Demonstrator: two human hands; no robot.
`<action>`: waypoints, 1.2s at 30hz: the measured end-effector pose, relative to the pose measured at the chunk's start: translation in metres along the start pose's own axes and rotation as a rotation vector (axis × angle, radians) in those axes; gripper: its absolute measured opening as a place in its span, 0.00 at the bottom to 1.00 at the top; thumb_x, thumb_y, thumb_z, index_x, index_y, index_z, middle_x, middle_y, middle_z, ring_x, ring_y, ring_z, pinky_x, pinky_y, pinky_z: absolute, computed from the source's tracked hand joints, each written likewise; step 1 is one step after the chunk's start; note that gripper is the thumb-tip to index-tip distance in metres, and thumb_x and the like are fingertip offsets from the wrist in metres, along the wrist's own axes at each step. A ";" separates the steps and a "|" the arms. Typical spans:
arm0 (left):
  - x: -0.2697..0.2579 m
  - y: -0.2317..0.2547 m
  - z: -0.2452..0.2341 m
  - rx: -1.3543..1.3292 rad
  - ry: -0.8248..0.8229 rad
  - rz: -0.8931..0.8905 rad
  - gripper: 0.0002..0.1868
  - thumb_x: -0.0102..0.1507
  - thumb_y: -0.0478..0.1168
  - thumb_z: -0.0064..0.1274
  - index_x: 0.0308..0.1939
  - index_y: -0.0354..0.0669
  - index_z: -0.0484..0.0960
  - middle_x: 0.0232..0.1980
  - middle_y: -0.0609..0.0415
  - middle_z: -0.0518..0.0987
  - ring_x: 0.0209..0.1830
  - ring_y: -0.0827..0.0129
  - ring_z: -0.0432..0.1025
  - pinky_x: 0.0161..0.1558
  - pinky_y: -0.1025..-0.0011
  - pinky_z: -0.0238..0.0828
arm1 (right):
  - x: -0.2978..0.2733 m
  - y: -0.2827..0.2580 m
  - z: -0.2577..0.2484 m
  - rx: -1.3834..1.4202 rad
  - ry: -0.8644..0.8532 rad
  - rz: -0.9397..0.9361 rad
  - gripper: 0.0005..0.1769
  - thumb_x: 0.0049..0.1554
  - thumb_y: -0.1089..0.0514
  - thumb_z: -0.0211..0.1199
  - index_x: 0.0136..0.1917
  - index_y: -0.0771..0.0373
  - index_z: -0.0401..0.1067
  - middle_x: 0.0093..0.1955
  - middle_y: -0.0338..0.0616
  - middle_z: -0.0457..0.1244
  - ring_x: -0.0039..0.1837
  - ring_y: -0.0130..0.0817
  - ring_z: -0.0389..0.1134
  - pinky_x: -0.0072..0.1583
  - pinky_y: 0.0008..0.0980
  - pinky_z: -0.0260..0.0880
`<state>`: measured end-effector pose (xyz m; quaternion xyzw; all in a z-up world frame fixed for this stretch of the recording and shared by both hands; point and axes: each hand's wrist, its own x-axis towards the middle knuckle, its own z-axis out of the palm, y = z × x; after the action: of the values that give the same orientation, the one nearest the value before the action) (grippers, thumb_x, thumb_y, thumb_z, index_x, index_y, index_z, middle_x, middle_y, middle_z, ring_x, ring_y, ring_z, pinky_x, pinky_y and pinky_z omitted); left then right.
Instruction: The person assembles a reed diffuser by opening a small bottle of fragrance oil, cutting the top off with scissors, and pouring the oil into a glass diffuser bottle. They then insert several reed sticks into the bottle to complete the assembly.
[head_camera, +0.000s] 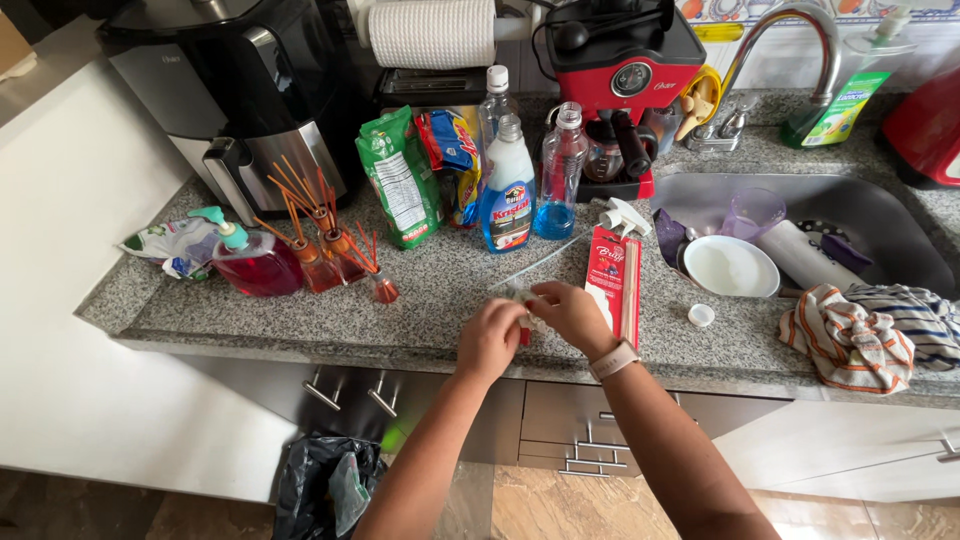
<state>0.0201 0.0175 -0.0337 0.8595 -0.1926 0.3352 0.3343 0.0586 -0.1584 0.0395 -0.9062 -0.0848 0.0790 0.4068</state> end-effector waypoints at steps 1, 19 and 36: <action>0.000 0.007 -0.001 0.001 0.002 -0.002 0.13 0.60 0.32 0.54 0.45 0.57 0.78 0.44 0.60 0.76 0.43 0.57 0.78 0.41 0.62 0.79 | -0.004 -0.001 0.002 -0.001 -0.002 -0.001 0.23 0.57 0.37 0.64 0.63 0.45 0.77 0.49 0.45 0.73 0.51 0.44 0.75 0.56 0.46 0.73; 0.053 0.035 -0.085 -0.568 0.108 -0.709 0.37 0.70 0.53 0.46 0.78 0.44 0.53 0.69 0.29 0.66 0.59 0.38 0.73 0.51 0.51 0.79 | -0.009 0.000 0.035 0.409 -0.062 -0.053 0.33 0.41 0.57 0.79 0.60 0.65 0.78 0.46 0.48 0.72 0.50 0.36 0.73 0.55 0.39 0.73; -0.017 0.000 -0.130 -1.059 0.234 -1.102 0.36 0.68 0.59 0.46 0.77 0.56 0.57 0.60 0.44 0.78 0.50 0.66 0.76 0.51 0.67 0.76 | -0.035 -0.044 0.042 0.103 0.443 -0.035 0.41 0.44 0.49 0.81 0.68 0.61 0.71 0.57 0.55 0.70 0.58 0.49 0.72 0.55 0.41 0.76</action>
<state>-0.0498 0.1105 0.0260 0.5158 0.1648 0.0721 0.8376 0.0118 -0.1067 0.0479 -0.8777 -0.0048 -0.1249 0.4626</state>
